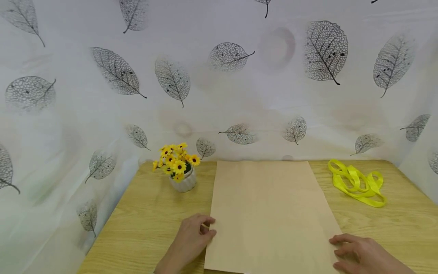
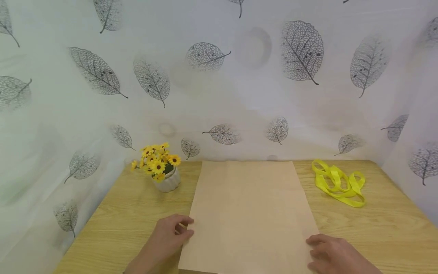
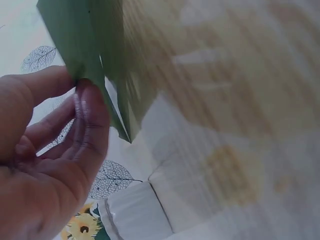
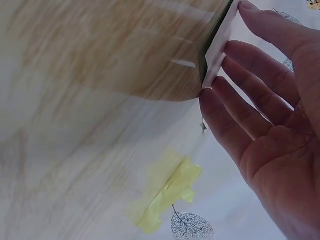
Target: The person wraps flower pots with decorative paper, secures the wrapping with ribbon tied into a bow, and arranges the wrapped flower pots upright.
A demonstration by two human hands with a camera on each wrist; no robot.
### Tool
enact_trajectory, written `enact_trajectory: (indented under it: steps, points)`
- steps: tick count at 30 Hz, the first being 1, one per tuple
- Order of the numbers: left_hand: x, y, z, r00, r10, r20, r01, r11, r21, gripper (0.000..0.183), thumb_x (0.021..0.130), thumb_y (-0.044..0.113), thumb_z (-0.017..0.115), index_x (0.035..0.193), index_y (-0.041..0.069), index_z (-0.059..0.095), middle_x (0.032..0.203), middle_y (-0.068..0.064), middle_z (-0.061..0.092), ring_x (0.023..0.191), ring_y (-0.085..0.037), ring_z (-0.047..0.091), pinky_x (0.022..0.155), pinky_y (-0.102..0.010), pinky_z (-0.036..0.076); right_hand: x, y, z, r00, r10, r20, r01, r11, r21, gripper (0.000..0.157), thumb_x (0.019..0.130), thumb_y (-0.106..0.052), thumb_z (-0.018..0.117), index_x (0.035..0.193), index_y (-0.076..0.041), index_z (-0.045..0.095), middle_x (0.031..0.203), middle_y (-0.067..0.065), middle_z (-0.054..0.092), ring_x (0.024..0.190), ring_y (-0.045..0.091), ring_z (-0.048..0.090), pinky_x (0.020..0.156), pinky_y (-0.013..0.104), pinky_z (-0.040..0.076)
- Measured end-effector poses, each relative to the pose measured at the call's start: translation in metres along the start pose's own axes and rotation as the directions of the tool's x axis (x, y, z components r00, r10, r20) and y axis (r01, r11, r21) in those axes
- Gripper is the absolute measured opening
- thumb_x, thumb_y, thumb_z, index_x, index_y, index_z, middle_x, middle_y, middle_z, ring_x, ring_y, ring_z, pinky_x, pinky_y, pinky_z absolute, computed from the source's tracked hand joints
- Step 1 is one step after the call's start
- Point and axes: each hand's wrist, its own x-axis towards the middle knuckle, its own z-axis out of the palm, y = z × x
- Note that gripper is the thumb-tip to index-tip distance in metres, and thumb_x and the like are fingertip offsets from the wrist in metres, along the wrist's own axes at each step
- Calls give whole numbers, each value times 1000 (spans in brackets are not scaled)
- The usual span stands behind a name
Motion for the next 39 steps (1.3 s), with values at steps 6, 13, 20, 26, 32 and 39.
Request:
enact_trajectory:
  steps: [6, 13, 20, 26, 32, 39]
  points:
    - [3, 1, 0, 996, -40, 74, 36, 998, 59, 22, 90, 15, 74, 109, 4, 73, 96, -2, 67, 79, -7, 55, 65, -22, 47, 0, 0, 0, 1000, 13, 12, -13, 1000, 3, 22, 92, -41, 74, 101, -21, 80, 123, 10, 70, 97, -1, 66, 78, 44, 61]
    - [5, -2, 2, 994, -47, 103, 38, 995, 90, 21, 89, 12, 74, 108, 3, 73, 96, -2, 67, 80, -8, 56, 68, -23, 48, -1, -1, -1, 1000, -24, 1, 24, 1000, -14, 24, 93, -42, 73, 102, -20, 80, 121, 11, 70, 97, -9, 62, 76, 33, 62]
    - [5, -1, 3, 994, -48, 94, 38, 993, 109, 20, 88, 9, 75, 107, 3, 74, 93, -1, 66, 80, -8, 54, 68, -23, 47, -2, -3, -3, 999, -35, -2, 35, 999, -36, 22, 93, -41, 73, 102, -21, 79, 120, 10, 71, 97, -9, 61, 76, 24, 59]
    - [5, 0, 4, 994, -60, 92, 48, 991, 128, 19, 87, 9, 76, 105, 4, 74, 87, 1, 60, 78, -9, 50, 67, -23, 44, -1, -2, -2, 1000, -24, 1, 24, 999, -30, 22, 93, -41, 73, 101, -22, 79, 121, 11, 70, 97, -8, 62, 77, 31, 61]
    - [6, 0, 4, 994, -78, 83, 66, 988, 139, 16, 86, 12, 77, 101, 6, 74, 84, 0, 54, 77, -12, 45, 65, -24, 36, -2, -1, -1, 1000, -6, -5, 6, 999, -43, 22, 92, -43, 74, 100, -23, 79, 121, 9, 70, 97, -5, 63, 78, 36, 61]
    - [8, -1, 2, 994, -67, 89, 51, 985, 166, 18, 87, 14, 77, 102, 6, 73, 86, 1, 56, 78, -11, 46, 68, -25, 39, -2, -1, -1, 999, -30, -37, 27, 996, -81, 22, 92, -45, 73, 101, -25, 78, 119, 6, 71, 99, -9, 56, 76, 22, 55]
